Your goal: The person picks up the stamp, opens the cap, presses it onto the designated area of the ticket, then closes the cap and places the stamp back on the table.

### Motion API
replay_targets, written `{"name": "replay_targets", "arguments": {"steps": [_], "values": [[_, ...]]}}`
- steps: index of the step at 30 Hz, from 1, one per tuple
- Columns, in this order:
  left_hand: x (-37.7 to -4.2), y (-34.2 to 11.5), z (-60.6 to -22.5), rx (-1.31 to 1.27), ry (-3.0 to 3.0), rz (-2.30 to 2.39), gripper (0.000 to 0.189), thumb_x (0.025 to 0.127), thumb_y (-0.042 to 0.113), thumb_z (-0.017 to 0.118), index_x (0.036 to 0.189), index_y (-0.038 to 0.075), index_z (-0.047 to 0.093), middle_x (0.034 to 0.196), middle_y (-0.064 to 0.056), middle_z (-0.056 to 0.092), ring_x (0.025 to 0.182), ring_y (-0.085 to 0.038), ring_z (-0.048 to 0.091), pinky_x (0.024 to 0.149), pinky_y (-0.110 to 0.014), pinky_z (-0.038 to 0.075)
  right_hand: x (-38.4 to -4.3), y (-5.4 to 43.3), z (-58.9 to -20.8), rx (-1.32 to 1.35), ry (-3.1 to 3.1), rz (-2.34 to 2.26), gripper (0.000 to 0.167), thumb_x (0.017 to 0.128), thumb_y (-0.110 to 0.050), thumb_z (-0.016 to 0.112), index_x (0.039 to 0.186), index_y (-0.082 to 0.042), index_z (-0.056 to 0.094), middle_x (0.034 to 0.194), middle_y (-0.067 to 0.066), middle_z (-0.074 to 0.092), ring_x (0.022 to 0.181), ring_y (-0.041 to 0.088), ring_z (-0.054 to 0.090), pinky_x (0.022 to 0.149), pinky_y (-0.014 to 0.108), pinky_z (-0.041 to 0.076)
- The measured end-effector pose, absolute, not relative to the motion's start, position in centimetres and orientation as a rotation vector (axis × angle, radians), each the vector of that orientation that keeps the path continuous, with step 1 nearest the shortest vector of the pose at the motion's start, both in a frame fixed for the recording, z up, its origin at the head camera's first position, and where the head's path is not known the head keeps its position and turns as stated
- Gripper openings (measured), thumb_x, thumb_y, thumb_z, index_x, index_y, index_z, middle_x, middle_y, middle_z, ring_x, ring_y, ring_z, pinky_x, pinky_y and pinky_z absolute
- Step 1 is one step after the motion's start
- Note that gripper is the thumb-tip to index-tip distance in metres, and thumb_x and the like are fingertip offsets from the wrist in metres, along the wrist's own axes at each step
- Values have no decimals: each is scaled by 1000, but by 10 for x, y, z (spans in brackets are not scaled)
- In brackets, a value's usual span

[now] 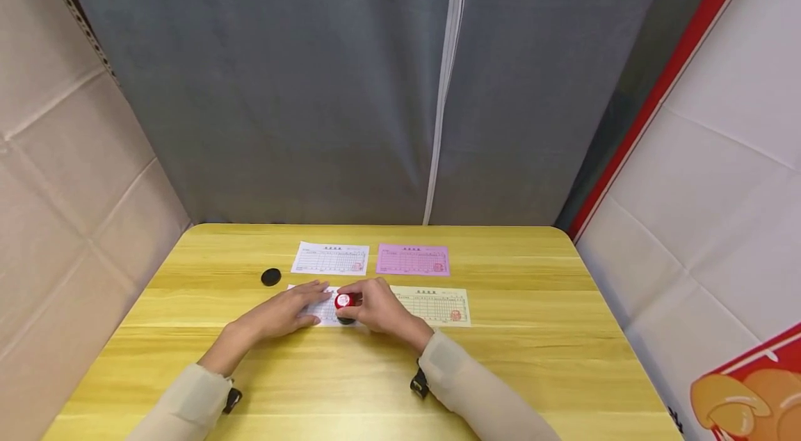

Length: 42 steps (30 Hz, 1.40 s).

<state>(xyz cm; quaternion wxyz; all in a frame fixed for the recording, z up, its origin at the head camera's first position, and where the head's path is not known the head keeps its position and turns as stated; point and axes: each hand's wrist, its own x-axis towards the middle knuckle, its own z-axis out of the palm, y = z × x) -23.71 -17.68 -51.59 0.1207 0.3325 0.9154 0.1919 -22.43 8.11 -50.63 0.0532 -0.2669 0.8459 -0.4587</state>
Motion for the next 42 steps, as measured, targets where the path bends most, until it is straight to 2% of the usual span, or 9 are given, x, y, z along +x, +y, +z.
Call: {"name": "replay_targets", "arguments": {"steps": [16,35,42], "values": [[-236,-177,-516,983,2682,563,55,104,23,70,153,3,55,167,-16,41,155,-41,37,122,-66,34,-221,81,-506,-836,2584,-1369,38,92,-8,84,125,8,74,114,18,78,95,17,77,78,15,60],[-239,-178,-519,989,2677,567,55,104,24,70,153,3,55,167,-17,41,155,-41,36,123,-65,34,-223,82,-508,-831,2618,-1350,38,89,-10,86,122,5,76,110,15,80,93,15,77,78,16,60],[-238,-178,-519,1001,2686,569,55,104,22,70,153,2,55,166,-18,42,154,-41,37,122,-66,34,-222,81,-507,-831,2600,-1367,38,91,-11,85,123,7,75,110,17,79,94,20,77,77,15,60]]}}
